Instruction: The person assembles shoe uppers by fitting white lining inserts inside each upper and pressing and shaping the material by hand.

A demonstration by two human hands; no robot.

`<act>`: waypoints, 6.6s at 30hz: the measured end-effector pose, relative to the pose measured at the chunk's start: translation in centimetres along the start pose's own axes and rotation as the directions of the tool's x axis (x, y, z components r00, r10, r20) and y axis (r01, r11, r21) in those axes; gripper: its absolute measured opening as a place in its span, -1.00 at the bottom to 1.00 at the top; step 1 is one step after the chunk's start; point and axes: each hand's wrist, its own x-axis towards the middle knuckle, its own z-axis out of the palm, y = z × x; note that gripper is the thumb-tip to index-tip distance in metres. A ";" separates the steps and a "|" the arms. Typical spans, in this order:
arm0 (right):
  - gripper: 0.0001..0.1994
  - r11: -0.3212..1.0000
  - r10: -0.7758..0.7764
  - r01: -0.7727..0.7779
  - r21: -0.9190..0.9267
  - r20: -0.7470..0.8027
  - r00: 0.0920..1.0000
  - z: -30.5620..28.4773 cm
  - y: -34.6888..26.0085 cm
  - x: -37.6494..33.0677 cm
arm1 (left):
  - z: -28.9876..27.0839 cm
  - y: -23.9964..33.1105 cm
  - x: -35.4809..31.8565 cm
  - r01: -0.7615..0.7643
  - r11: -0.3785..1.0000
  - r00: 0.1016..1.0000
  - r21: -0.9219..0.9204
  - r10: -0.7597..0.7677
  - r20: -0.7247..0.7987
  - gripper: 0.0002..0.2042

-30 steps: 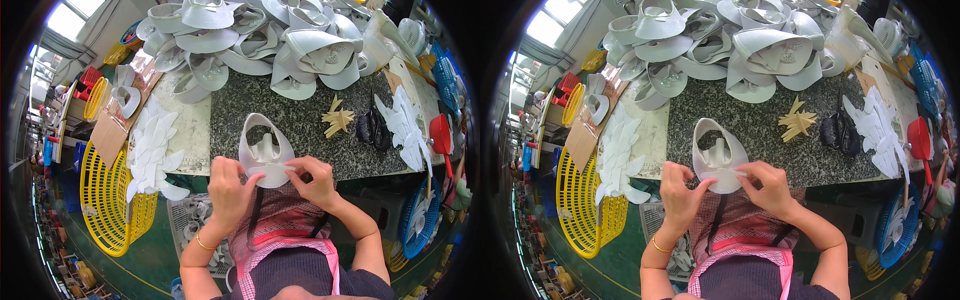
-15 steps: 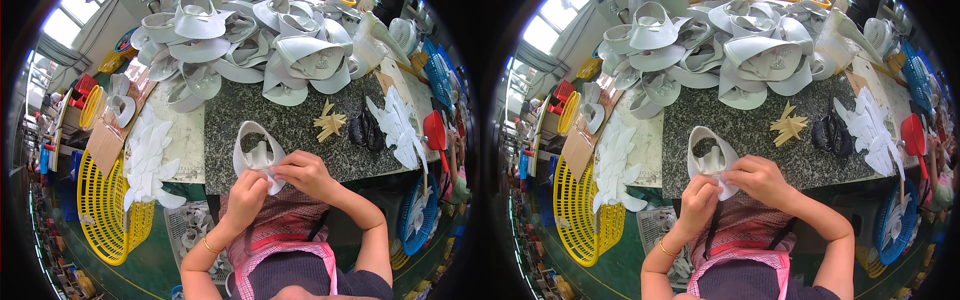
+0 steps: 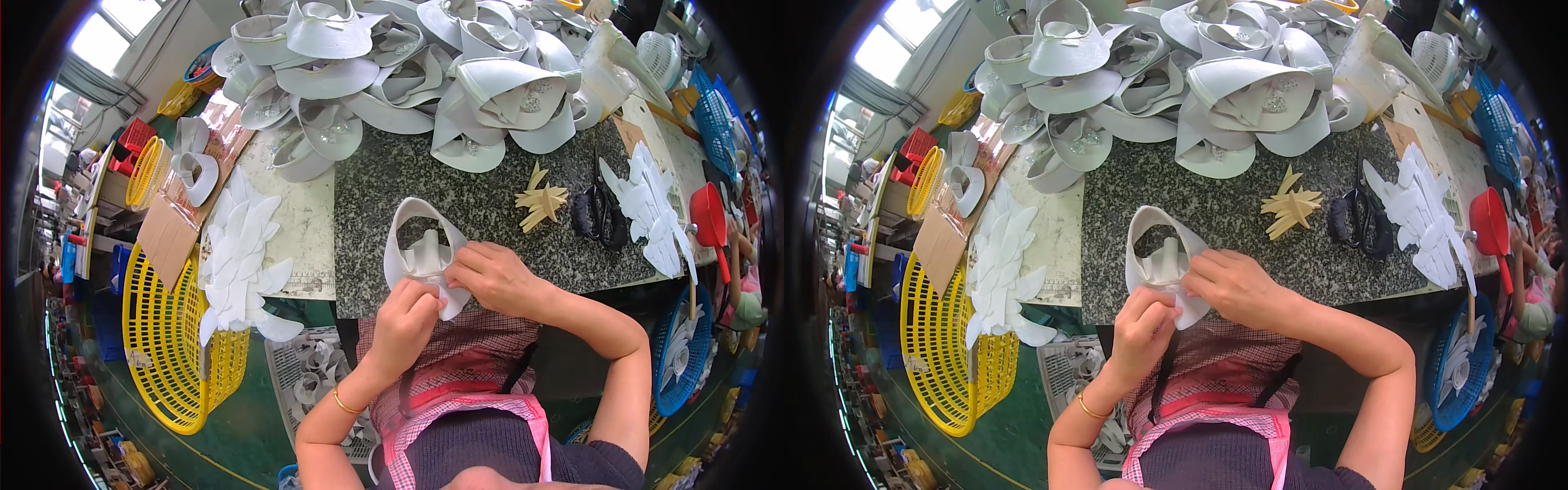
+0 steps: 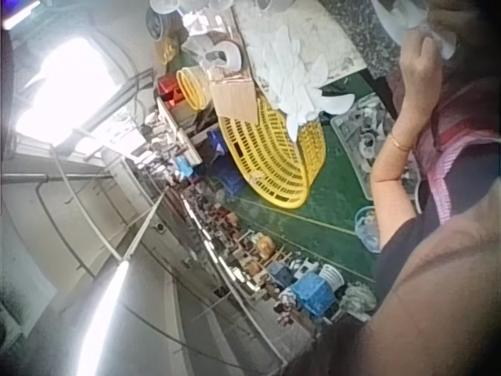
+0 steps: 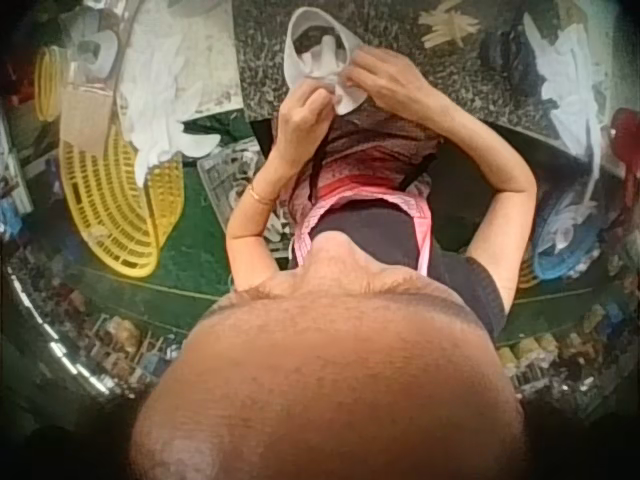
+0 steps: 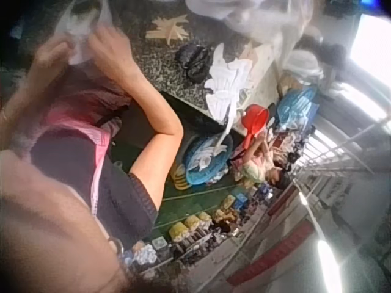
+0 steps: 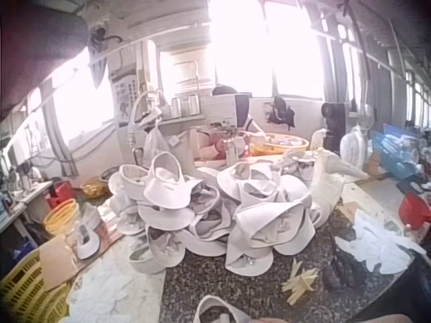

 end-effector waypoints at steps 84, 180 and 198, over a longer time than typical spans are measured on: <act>-0.89 0.962 0.087 -0.035 0.270 -0.182 0.979 1.2 -5.8 -7.8 | -4.1 -1.5 -3.9 -0.038 0.904 0.999 0.426 0.023 0.040 -0.75; -0.83 0.705 0.557 -0.184 0.685 -0.374 0.741 -0.7 -5.4 -1.1 | 1.5 2.6 -0.7 0.148 -0.122 0.747 -0.981 -0.637 0.192 -0.51; -0.89 0.773 0.291 -0.190 0.605 -0.073 0.954 -2.6 -1.5 0.1 | 1.2 2.7 -0.7 0.199 -0.069 0.760 -0.978 -0.619 0.198 -0.49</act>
